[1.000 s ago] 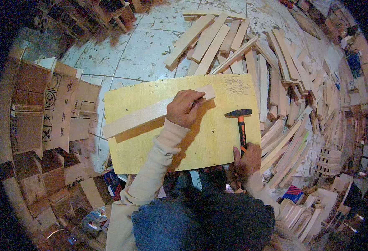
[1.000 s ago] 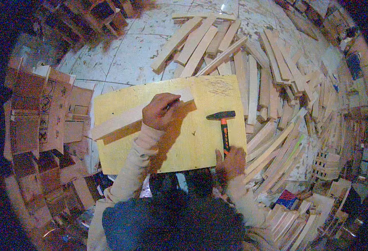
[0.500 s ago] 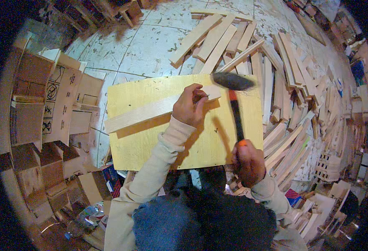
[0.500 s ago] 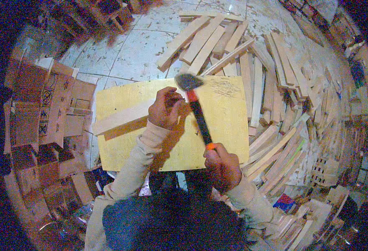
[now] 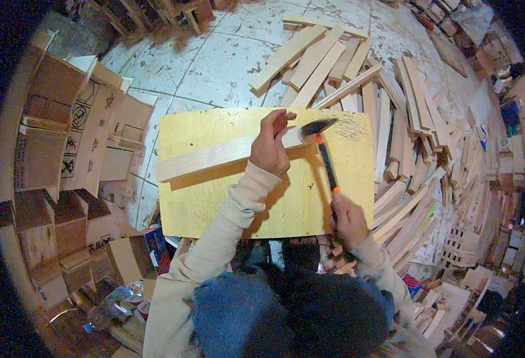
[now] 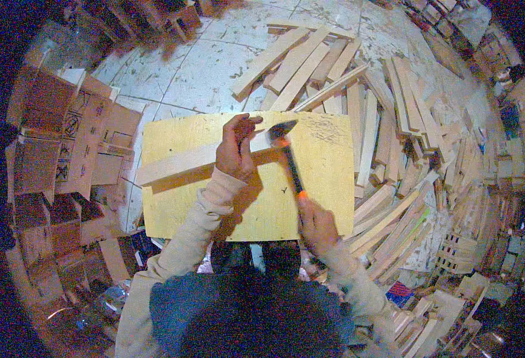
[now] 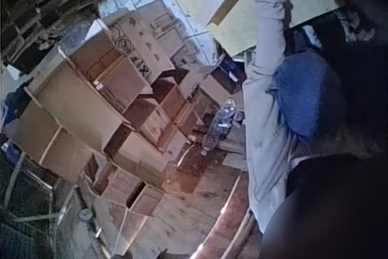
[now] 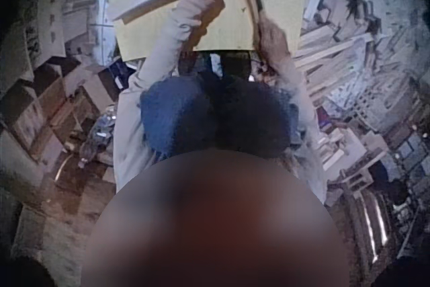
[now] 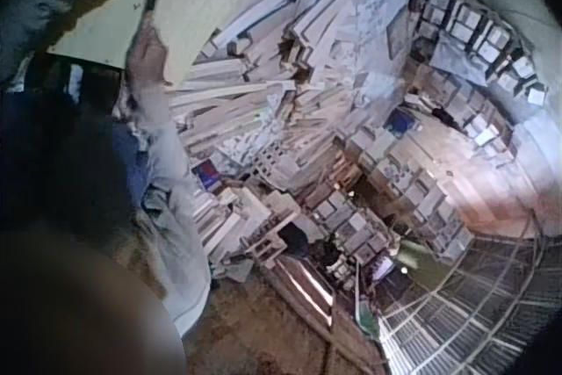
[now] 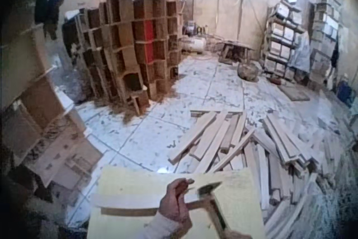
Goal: The person selects thin wooden planks from a pile on the floor, places them on a yellow board, and uses a hammer to break them into smaller pieces. The person repeats this process with multiple planks, discarding the broken pieces onto the floor.
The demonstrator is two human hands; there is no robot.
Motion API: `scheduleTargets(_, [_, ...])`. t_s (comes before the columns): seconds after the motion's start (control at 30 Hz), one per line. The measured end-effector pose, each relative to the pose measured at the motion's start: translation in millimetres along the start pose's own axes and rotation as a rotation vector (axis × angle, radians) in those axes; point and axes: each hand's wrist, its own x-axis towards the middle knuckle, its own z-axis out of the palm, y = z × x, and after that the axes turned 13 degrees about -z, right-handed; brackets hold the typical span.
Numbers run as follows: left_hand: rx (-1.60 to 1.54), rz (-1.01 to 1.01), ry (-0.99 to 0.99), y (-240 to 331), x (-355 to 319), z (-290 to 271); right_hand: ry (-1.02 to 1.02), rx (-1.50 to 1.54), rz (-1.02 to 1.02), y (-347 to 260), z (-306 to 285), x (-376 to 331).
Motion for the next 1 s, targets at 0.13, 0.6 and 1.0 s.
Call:
scheduleTargets(0.13, [0.049,0.036,0.022,4,0,-1,0.420,0.728,0.061,-27,-27,-15])
scheduleTargets(0.6, [0.105,0.000,0.025,4,0,-2,0.469,0.559,-0.010,50,25,-41])
scheduleTargets(1.0, [0.633,-0.164,0.780,3,-88,-171,0.279,-0.477,-0.006,97,48,-132])
